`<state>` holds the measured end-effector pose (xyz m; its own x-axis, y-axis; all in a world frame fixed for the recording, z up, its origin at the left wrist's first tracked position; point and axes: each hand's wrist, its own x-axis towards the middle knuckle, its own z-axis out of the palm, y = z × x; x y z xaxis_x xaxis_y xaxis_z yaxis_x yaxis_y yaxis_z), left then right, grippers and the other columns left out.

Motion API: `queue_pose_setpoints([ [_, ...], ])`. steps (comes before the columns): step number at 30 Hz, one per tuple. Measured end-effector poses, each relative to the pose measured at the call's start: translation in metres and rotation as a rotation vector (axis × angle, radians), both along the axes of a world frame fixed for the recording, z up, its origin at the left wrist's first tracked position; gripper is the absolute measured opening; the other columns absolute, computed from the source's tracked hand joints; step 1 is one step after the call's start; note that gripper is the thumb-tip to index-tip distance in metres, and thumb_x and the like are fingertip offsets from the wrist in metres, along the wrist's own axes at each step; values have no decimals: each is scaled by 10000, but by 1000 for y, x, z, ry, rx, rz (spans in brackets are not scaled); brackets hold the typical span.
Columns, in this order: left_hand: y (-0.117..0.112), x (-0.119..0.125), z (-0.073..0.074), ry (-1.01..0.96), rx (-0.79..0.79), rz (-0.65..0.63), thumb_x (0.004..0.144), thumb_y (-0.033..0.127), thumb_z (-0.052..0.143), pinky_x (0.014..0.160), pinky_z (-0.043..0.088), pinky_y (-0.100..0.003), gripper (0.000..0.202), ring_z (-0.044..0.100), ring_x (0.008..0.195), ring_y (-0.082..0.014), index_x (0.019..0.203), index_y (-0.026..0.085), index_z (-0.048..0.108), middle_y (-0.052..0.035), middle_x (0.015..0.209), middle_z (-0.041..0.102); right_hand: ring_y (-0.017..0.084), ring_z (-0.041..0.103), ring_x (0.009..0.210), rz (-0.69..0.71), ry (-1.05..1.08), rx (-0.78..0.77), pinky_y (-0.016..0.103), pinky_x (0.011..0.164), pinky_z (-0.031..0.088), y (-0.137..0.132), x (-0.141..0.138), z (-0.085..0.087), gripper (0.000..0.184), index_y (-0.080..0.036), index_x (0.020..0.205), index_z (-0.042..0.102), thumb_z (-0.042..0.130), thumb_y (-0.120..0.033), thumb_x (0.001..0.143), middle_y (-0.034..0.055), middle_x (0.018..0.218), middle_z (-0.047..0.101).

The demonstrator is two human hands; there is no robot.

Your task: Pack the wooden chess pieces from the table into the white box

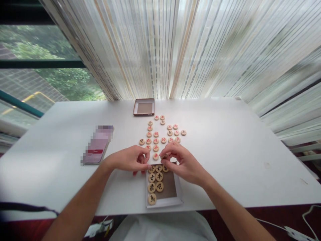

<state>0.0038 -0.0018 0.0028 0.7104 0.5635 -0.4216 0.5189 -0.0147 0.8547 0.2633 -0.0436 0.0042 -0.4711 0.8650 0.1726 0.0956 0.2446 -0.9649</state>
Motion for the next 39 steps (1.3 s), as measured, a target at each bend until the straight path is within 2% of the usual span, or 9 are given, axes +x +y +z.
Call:
queue_pose_setpoints([
  [3,0,0,-3,14,-26,2,835,370,712,501,472,-203,254,684,525,-150,832,203,521,3,648,723,160,617,901,6,-4,-113,286,809,548,-25,3,11,41,-246,994,703,682,-255,960,31,958,603],
  [7,0,1,-3,8,-53,-1,827,342,715,511,476,-202,234,698,545,-155,849,211,523,5,666,734,155,656,851,39,34,-286,290,783,582,-55,2,20,94,-244,1012,689,629,-316,999,34,976,623],
  [12,0,1,-1,-3,-68,-3,821,307,710,536,498,-212,197,706,561,-159,861,209,544,2,677,743,178,671,940,9,-121,-368,305,844,584,-73,2,20,139,-249,1025,675,575,-346,1022,42,1011,659],
  [16,1,1,-2,6,-59,-12,820,278,694,557,507,-219,158,720,586,-168,869,213,559,2,671,751,175,683,906,38,-269,-424,286,800,572,-83,2,17,131,-262,1061,659,550,-327,1027,28,994,689],
  [22,1,0,-4,-2,-52,-7,806,271,701,556,514,-230,172,729,597,-181,858,212,548,-5,680,758,166,660,837,-16,-504,-260,271,748,521,-88,-8,11,108,-254,972,672,567,-247,994,11,950,694],
  [28,1,2,-1,8,-35,-13,804,259,695,559,509,-226,168,731,601,-179,854,213,542,2,663,749,163,651,741,-59,-584,-211,262,676,492,-89,-20,1,108,-234,885,647,593,-239,978,-4,842,700],
  [34,1,2,-1,1,-23,-16,795,250,704,566,512,-231,167,726,592,-175,853,208,554,-1,668,748,166,662,725,-93,-662,-168,263,664,490,-90,-22,-6,113,-233,854,646,617,-213,961,-3,824,707],
  [39,2,1,-3,-8,-23,-26,803,257,703,566,514,-230,166,729,607,-176,857,206,554,-8,677,755,170,657,707,-113,-739,-68,261,630,478,-91,-22,-8,152,-222,804,628,618,-187,952,10,808,686],
])
